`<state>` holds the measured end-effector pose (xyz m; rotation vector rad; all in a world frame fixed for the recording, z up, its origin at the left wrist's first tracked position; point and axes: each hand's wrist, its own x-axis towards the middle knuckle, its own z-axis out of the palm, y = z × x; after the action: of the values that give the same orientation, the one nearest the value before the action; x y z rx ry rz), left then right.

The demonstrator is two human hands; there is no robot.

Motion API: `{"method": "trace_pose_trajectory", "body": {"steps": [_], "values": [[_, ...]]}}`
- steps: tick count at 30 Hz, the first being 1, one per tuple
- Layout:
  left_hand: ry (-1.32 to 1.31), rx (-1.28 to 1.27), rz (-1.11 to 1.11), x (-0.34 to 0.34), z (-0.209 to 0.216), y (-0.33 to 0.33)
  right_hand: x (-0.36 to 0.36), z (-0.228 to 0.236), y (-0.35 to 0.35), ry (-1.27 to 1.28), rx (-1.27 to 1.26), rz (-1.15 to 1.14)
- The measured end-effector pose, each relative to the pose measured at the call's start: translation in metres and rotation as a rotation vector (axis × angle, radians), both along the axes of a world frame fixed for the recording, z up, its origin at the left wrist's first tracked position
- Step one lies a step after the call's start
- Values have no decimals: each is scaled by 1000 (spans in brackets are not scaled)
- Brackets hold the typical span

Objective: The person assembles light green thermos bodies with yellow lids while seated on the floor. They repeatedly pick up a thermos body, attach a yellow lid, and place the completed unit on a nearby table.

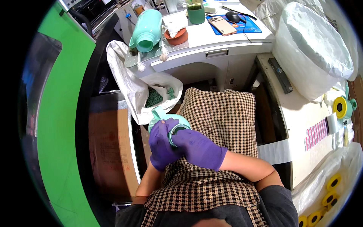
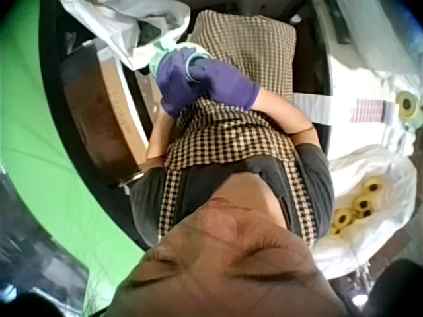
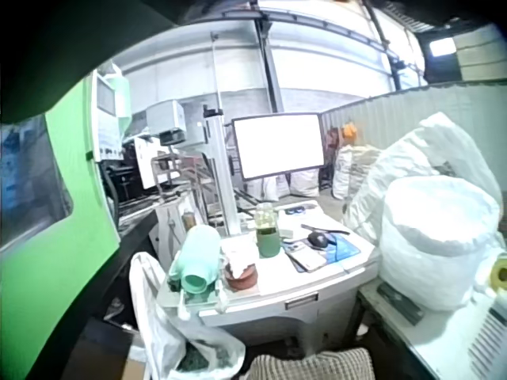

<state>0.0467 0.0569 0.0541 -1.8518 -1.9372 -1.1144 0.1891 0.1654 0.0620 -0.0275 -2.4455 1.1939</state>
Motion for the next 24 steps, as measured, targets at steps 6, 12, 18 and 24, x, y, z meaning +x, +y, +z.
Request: {"method": "trace_pose_trajectory", "body": {"steps": [6,12,18,24], "values": [[193,-234,-21,9,0,7,12,-14,-15,-114,-7,-215],[190,-252,-13,13,15,16,72,-14,-12,221,512,-467],[488,-42,-573,-5,-38,-3,261,-33,48,202,347,-1085],[581,-220,-824,32,-110,-2,419,-108,88,16,594,-1779]]}}
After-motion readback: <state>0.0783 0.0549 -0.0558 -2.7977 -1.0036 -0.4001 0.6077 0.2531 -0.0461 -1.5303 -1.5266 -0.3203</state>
